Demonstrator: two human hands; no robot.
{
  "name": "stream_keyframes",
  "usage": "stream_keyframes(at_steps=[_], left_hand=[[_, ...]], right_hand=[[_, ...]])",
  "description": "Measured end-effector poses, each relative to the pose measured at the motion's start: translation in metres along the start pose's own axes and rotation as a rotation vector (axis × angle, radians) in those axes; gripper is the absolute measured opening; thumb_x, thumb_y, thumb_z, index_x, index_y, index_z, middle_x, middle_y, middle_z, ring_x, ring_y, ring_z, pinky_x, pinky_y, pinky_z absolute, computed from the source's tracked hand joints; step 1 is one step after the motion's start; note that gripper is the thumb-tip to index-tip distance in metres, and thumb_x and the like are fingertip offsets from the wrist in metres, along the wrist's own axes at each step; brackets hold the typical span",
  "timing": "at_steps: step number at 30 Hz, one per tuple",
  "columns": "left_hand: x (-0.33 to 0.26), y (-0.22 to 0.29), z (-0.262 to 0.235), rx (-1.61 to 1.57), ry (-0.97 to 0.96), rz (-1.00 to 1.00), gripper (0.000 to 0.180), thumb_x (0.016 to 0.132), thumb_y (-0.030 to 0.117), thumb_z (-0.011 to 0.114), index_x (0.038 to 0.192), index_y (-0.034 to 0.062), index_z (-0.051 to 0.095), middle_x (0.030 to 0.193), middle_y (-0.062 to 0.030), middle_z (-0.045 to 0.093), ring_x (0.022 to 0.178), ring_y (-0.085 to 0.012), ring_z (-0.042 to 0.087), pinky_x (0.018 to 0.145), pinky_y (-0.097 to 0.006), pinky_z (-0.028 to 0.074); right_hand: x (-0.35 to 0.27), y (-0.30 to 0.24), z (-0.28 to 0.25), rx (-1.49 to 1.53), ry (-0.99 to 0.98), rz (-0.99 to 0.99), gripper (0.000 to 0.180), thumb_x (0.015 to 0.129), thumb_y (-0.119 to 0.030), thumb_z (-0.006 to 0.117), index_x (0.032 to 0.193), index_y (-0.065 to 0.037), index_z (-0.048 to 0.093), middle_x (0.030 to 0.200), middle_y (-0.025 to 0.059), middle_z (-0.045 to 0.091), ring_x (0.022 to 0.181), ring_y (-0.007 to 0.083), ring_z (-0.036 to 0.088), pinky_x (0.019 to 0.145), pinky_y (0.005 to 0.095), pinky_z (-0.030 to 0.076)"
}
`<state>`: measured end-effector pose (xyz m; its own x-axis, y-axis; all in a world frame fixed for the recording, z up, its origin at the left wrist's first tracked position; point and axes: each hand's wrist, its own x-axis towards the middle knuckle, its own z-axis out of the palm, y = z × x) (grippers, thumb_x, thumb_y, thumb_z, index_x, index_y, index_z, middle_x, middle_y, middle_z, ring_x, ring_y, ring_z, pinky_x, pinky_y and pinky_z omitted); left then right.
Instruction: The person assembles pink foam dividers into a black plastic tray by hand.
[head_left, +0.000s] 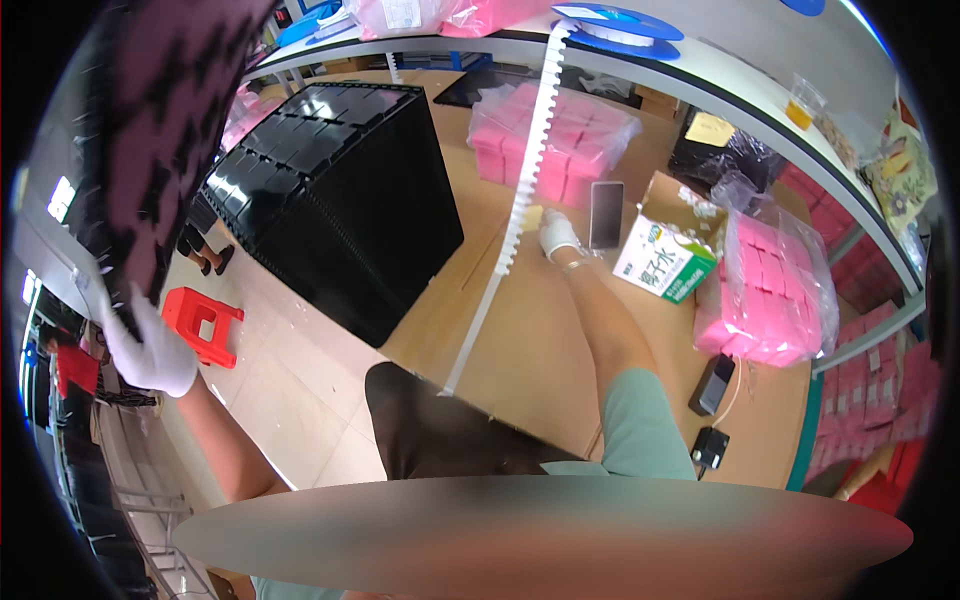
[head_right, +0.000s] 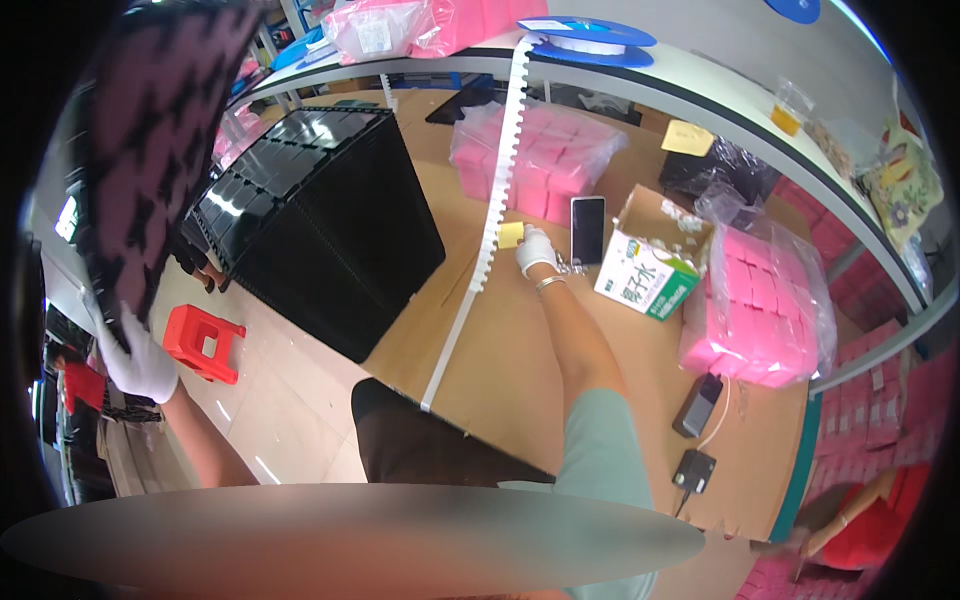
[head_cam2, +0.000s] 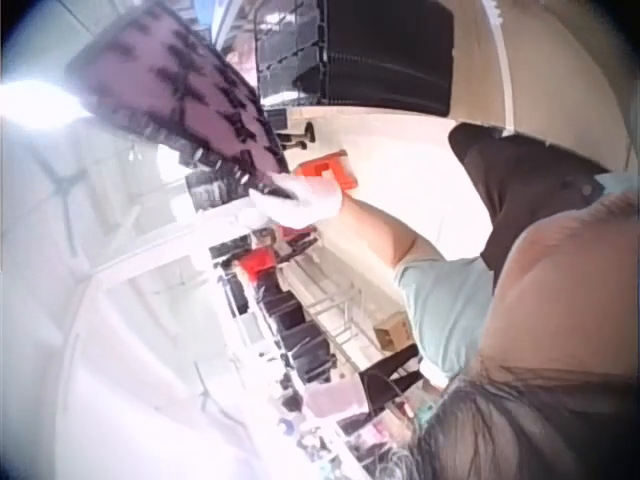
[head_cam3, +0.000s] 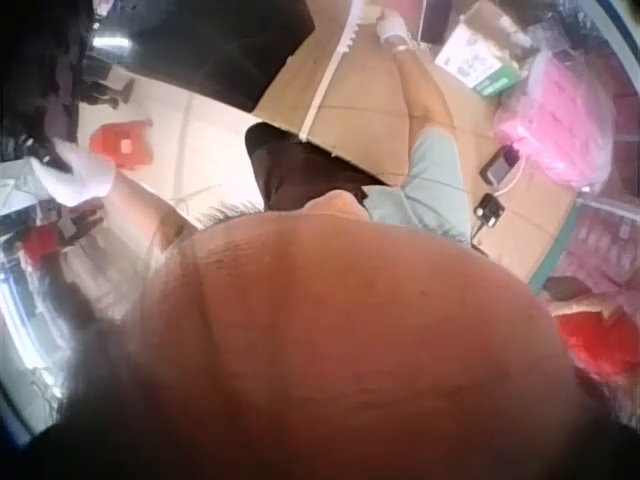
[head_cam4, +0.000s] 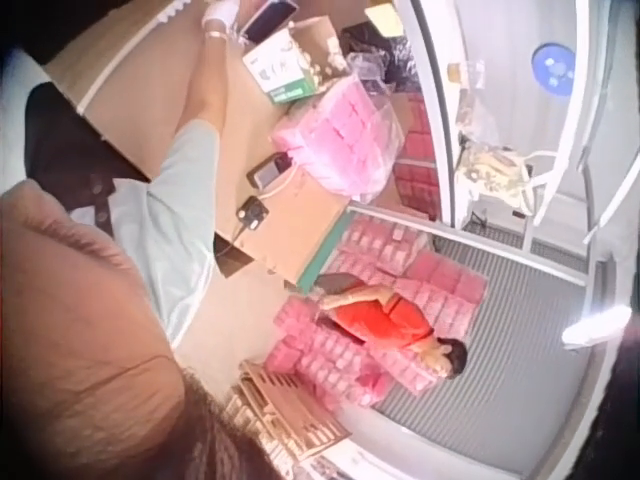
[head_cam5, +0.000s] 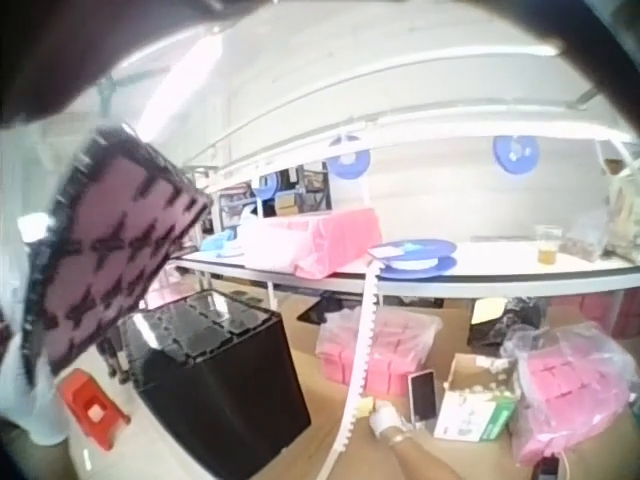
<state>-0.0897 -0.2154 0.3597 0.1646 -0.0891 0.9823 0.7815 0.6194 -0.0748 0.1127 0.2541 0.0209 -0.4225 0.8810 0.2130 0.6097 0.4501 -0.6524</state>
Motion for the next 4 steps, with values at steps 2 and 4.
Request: stream_keyframes(at_steps=[2,4], left_hand=[[-0.015,0.006,0.012,0.202,-0.26,0.117,0.034,0.072,0.0,0.068,0.104,0.0082,0.066,0.086,-0.0122,0.066,0.067,-0.022,0.061,0.066,-0.03,0.049],[-0.021,0.02,0.024,0.297,-0.493,0.274,0.042,0.073,0.005,0.068,0.113,0.0145,0.062,0.09,-0.0091,0.066,0.07,-0.0205,0.061,0.066,-0.03,0.049]], right_hand=[[0.016,-0.016,-0.001,-0.25,-0.124,0.097,0.032,0.085,-0.019,0.054,0.114,-0.007,0.052,0.106,0.0192,0.059,0.098,0.0341,0.059,0.083,0.0411,0.048],[0.048,0.008,0.032,-0.5,-0.324,0.119,0.06,0.083,-0.028,0.059,0.137,-0.017,0.035,0.125,0.0156,0.05,0.113,0.0336,0.052,0.088,0.0443,0.047]])
